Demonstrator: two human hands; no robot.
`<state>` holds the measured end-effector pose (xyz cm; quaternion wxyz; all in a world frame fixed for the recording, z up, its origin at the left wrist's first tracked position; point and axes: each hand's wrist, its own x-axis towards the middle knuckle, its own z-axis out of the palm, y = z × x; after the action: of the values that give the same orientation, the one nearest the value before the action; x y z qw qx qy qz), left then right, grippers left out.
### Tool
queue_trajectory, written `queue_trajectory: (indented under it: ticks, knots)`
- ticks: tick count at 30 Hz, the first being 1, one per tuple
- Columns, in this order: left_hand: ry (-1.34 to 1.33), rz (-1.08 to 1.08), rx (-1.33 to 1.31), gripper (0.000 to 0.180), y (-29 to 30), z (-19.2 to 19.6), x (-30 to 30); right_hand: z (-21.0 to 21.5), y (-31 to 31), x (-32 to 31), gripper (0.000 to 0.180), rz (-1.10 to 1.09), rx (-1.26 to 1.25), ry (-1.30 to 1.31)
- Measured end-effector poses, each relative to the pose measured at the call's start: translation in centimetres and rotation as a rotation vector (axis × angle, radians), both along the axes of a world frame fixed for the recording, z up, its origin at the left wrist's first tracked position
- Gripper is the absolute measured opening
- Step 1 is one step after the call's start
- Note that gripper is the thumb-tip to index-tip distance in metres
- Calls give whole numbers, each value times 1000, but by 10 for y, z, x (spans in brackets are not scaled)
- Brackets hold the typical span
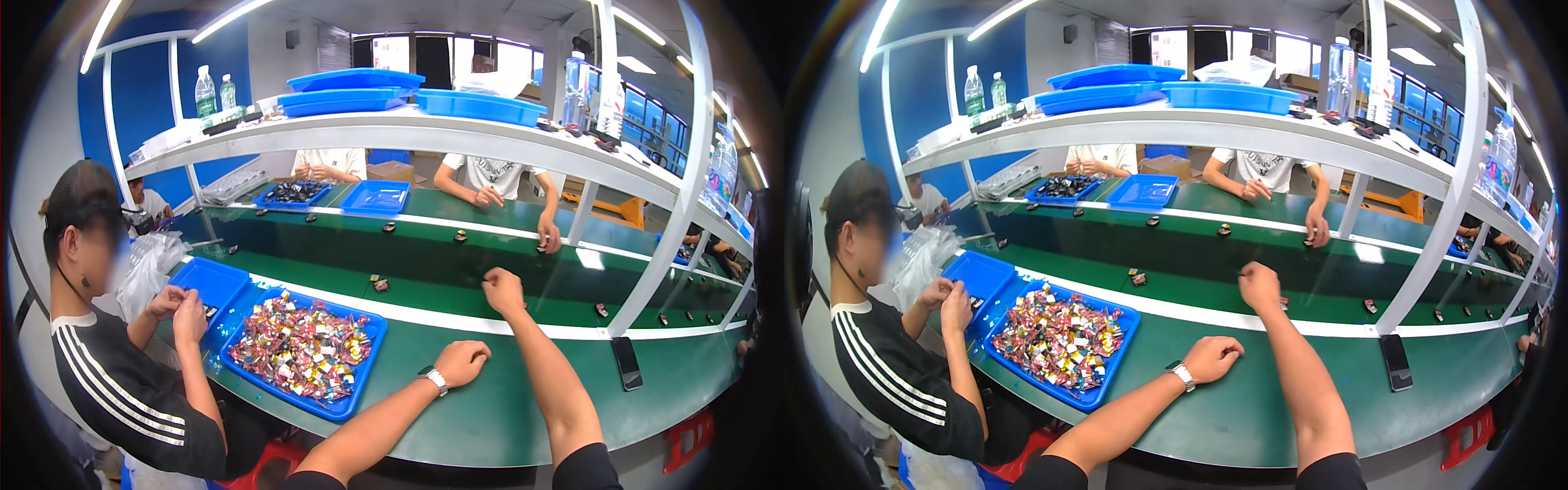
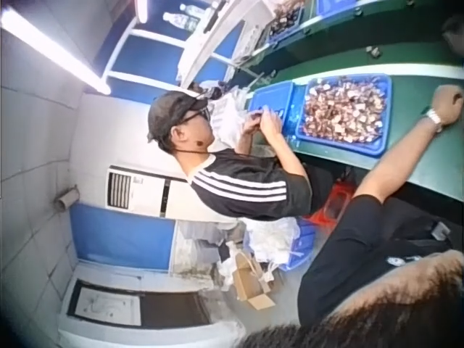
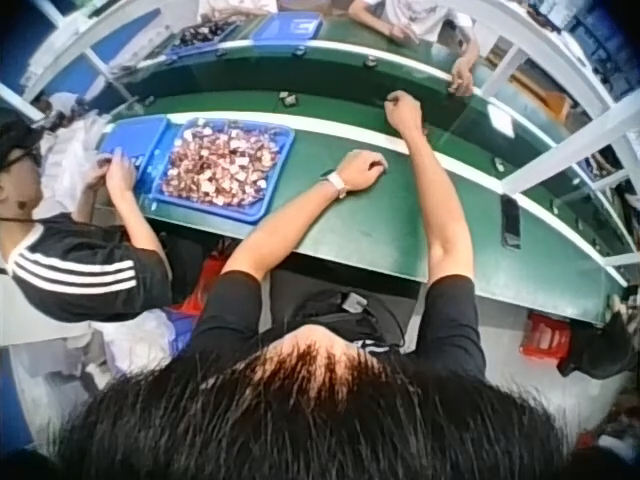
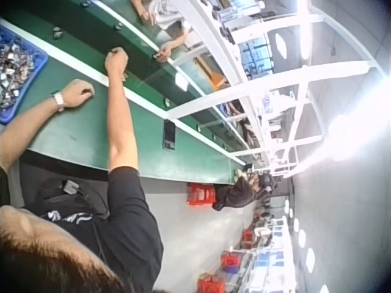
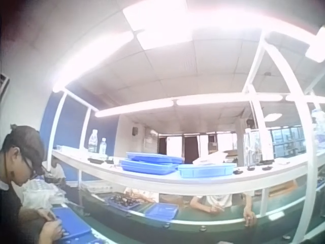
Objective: Assembling and inspecting small character pins on a factory assembly line.
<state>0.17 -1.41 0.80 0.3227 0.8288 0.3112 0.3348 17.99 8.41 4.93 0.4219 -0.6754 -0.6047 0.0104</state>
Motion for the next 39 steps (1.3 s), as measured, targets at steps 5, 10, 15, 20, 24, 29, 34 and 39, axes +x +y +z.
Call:
queue_trajectory:
  ticks: [5,10,15,20,24,29,34,39]
  knots:
    - [120,-29,88,19,1,-6,5,9,48,-113,29,247,-293,-144]
    - [-266,12,550,21,21,-45,12,-10,69,-195,61,150,-324,-145]
    - [-7,-265,-77,20,26,-42,13,-25,77,-201,49,173,-182,-185]
    - [-231,-83,230,15,13,-33,8,25,37,-164,40,516,-193,282]
    - [-31,-53,34,17,4,-3,-4,52,-44,-109,41,639,-42,357]
    - [-211,62,-180,22,9,-6,1,10,-114,-4,42,533,-63,308]
    - [-434,-14,-598,28,22,-9,-4,-21,-149,19,43,516,-105,258]
    - [-257,-198,-677,31,25,1,-11,-14,-159,9,44,644,-52,131]
